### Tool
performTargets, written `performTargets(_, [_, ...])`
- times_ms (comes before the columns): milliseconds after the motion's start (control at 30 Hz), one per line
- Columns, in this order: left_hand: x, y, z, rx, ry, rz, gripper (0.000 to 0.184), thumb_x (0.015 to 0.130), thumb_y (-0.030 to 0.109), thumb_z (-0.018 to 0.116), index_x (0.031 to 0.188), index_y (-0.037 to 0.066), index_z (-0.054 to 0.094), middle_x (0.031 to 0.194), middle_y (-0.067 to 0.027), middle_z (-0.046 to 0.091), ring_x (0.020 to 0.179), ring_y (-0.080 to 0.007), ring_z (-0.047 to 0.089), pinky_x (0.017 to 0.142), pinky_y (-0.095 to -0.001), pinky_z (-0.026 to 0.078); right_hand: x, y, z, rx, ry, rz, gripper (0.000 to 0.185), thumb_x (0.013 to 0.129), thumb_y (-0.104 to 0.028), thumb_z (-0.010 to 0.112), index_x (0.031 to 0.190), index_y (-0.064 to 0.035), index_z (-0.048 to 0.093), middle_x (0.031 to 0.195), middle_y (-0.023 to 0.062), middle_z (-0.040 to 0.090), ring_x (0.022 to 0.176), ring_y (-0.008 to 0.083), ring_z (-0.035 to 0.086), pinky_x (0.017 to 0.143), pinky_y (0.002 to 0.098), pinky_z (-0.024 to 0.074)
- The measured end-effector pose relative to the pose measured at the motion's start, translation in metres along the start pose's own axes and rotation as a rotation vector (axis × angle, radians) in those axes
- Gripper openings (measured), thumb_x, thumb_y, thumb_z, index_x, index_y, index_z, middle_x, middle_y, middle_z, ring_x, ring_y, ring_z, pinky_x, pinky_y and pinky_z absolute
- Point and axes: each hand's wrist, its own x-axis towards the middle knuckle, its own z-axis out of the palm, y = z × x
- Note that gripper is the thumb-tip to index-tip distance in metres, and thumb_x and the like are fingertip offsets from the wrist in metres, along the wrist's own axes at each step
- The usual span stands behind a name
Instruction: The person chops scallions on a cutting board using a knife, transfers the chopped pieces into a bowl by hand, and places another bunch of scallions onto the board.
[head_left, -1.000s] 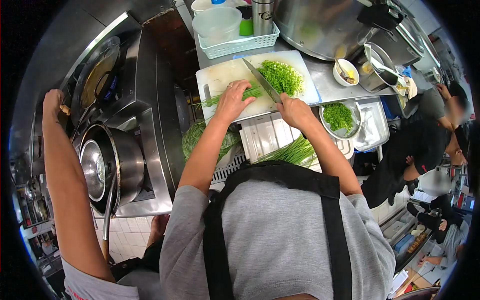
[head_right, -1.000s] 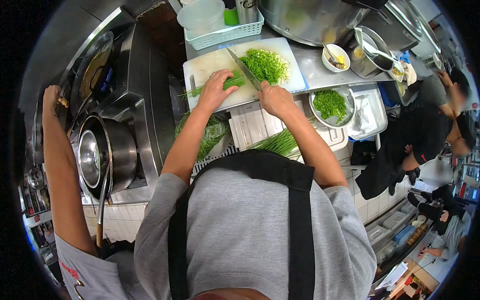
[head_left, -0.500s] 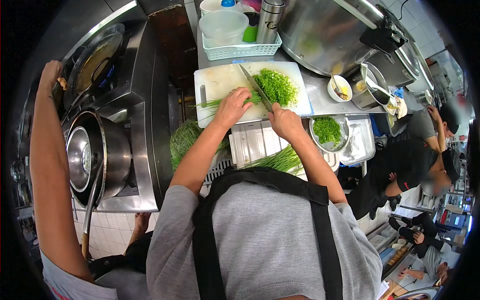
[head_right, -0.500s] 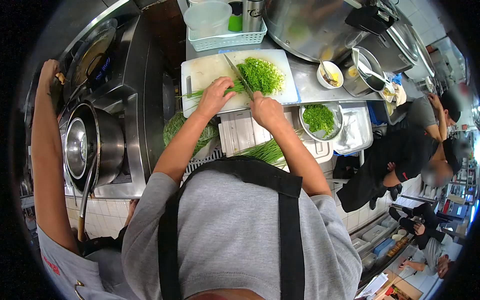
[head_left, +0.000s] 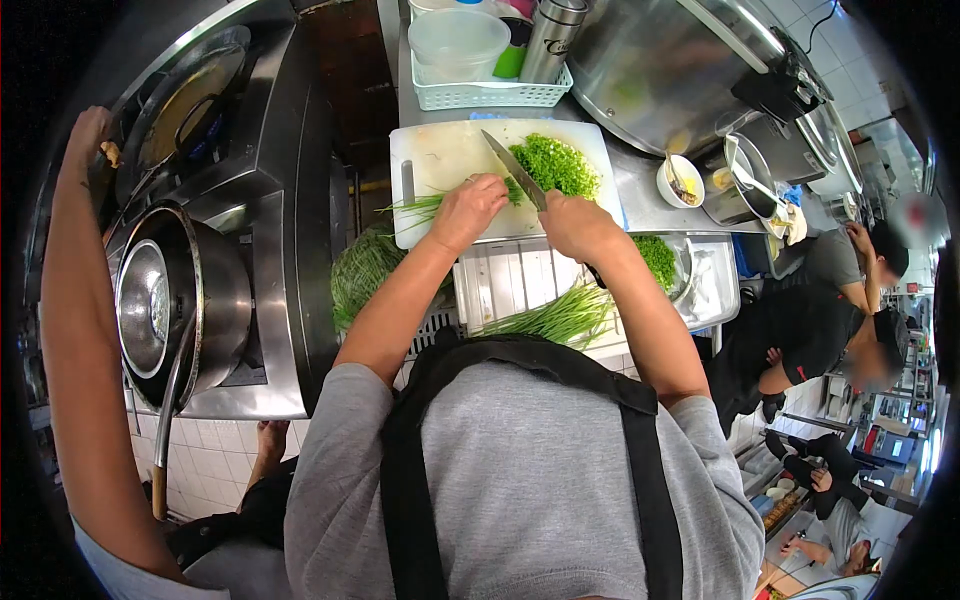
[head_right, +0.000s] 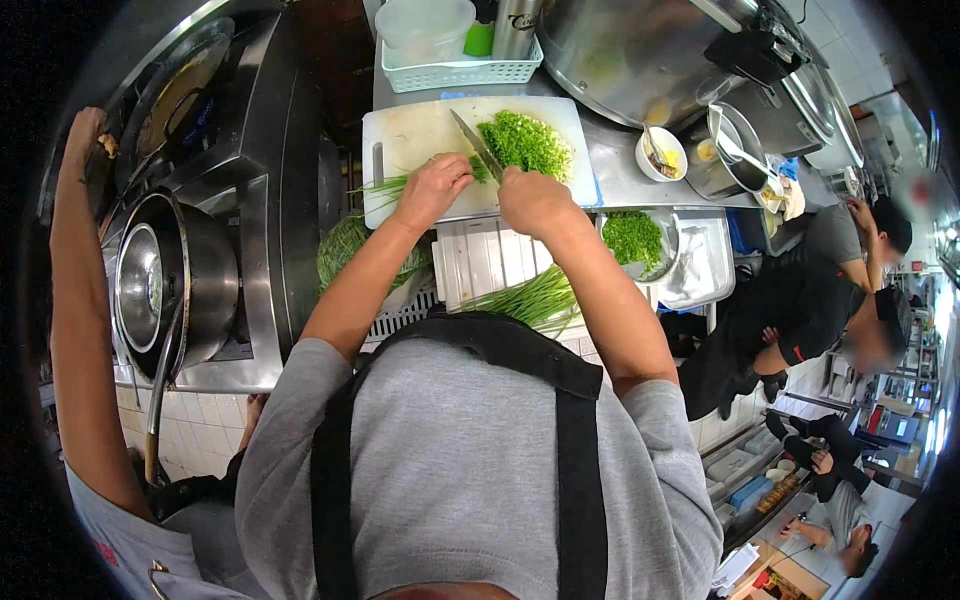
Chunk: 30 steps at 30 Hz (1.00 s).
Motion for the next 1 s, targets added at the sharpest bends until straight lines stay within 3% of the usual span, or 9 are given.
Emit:
performTargets(233, [0.002, -0.002, 0.002, -0.015, 0.045, 0.035, 0.007, 0.077, 0.010, 0.066, 0.082, 0.006, 0.061, 0.088, -0.0054, 0.061, 0.084, -0.0252, 0.061, 0.073, -0.0358, 0.052, 0.012, 0.011, 0.061, 0.098, 0.221, -0.014, 0.027, 0.093, -0.026, 0.045, 0.097, 0.0003, 0.048, 0.085, 0.0283, 0.065, 0.082, 0.0448, 0.064, 0.077, 0.0526, 0.0492])
performTargets(467, [0.002, -0.005, 0.000, -0.041, 0.000, 0.029, 0.007, 0.078, 0.009, 0.065, 0.080, 0.006, 0.060, 0.085, -0.0057, 0.060, 0.083, -0.0255, 0.060, 0.072, -0.0362, 0.052, 0.000, 0.004, 0.012, -0.025, 0.111, -0.081, 0.026, 0.092, -0.024, 0.047, 0.100, 0.0009, 0.050, 0.084, 0.0274, 0.065, 0.080, 0.0431, 0.064, 0.072, 0.0513, 0.0505])
performTargets(567, [0.002, -0.005, 0.001, -0.037, 0.019, 0.042, 0.007, 0.078, 0.009, 0.066, 0.080, 0.006, 0.060, 0.084, -0.0059, 0.059, 0.082, -0.0259, 0.060, 0.071, -0.0367, 0.052, -0.004, 0.005, 0.032, -0.032, 0.115, -0.026, 0.027, 0.092, -0.024, 0.048, 0.099, 0.0012, 0.050, 0.083, 0.0267, 0.065, 0.079, 0.0426, 0.064, 0.072, 0.0511, 0.0505])
performTargets(700, [0.001, -0.006, 0.002, -0.022, 0.023, 0.045, 0.008, 0.078, 0.010, 0.066, 0.080, 0.007, 0.060, 0.085, -0.0057, 0.059, 0.081, -0.0259, 0.060, 0.070, -0.0368, 0.052, 0.019, 0.009, 0.059, 0.081, 0.284, -0.101, 0.027, 0.093, -0.026, 0.046, 0.096, 0.0010, 0.049, 0.079, 0.0268, 0.065, 0.078, 0.0427, 0.064, 0.072, 0.0512, 0.0508])
performTargets(867, [0.002, -0.005, 0.000, -0.028, 0.018, 0.048, 0.008, 0.078, 0.010, 0.065, 0.080, 0.007, 0.059, 0.085, -0.0057, 0.059, 0.081, -0.0262, 0.060, 0.070, -0.0363, 0.052, 0.008, 0.002, 0.020, -0.035, 0.133, -0.086, 0.028, 0.093, -0.027, 0.047, 0.098, 0.0008, 0.049, 0.081, 0.0259, 0.066, 0.079, 0.0424, 0.065, 0.072, 0.0518, 0.0504])
performTargets(1000, [0.003, -0.004, -0.001, -0.004, 0.034, 0.090, 0.008, 0.079, 0.010, 0.065, 0.081, 0.007, 0.057, 0.085, -0.0061, 0.059, 0.081, -0.0268, 0.060, 0.070, -0.0364, 0.052, 0.004, 0.006, 0.047, -0.023, 0.155, -0.049, 0.027, 0.093, -0.026, 0.047, 0.098, 0.0010, 0.049, 0.081, 0.0262, 0.065, 0.079, 0.0425, 0.065, 0.072, 0.0518, 0.0505])
